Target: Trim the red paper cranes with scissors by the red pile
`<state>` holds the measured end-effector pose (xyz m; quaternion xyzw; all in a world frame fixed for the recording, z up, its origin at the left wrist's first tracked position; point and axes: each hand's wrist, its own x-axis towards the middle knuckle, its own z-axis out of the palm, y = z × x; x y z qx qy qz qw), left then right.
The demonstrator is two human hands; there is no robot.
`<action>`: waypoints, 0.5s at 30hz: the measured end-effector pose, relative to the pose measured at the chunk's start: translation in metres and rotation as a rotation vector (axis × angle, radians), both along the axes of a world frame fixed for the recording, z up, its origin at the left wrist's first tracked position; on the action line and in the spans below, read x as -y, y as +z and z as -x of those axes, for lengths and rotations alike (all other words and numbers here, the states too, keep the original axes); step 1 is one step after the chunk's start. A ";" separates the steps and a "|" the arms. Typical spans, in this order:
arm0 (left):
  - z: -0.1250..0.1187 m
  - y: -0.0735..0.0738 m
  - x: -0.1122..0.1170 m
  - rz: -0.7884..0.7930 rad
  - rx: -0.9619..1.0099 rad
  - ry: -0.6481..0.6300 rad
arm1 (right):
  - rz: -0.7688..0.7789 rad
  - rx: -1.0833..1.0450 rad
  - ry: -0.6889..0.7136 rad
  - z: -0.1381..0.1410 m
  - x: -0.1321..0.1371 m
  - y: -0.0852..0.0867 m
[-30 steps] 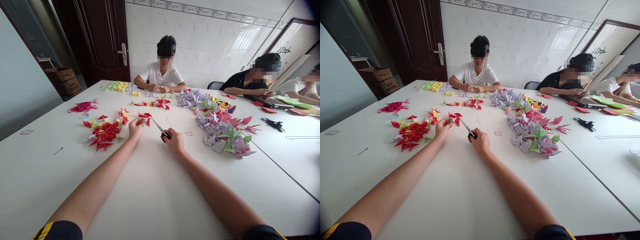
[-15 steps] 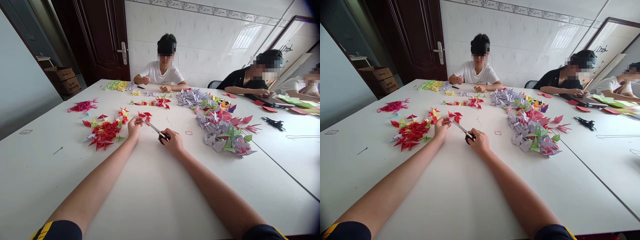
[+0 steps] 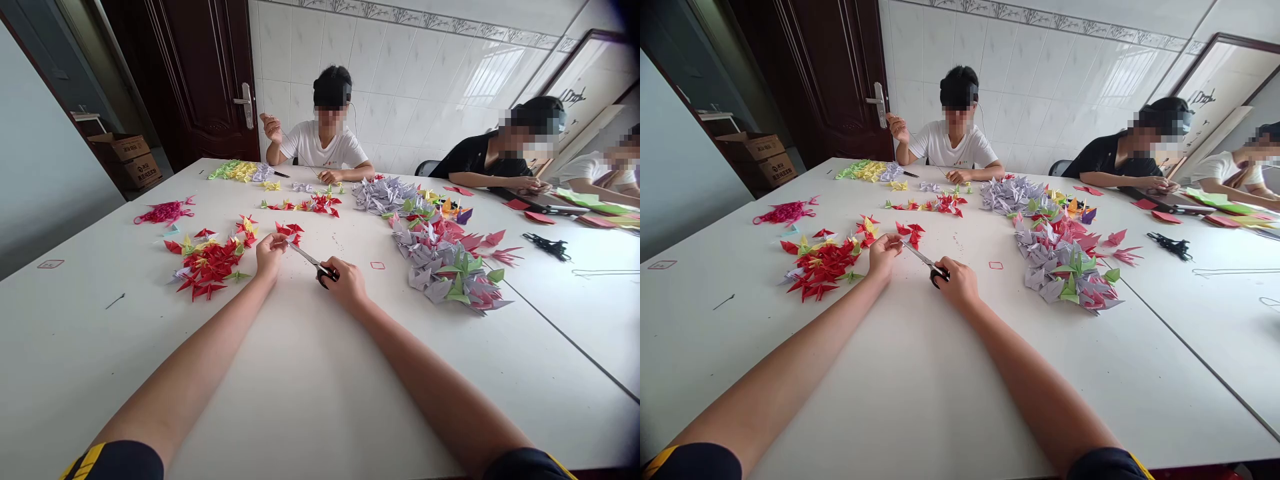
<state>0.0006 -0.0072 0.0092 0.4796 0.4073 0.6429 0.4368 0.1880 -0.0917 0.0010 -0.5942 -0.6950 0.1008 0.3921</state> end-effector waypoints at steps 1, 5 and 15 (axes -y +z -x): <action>0.000 -0.001 -0.001 0.000 -0.001 -0.002 | 0.002 0.001 -0.001 0.000 0.000 0.000; 0.000 -0.001 -0.001 0.006 0.020 -0.004 | 0.019 -0.003 0.004 0.000 0.001 0.002; 0.000 0.002 0.001 0.017 0.001 0.003 | -0.001 0.029 -0.009 0.000 0.001 0.003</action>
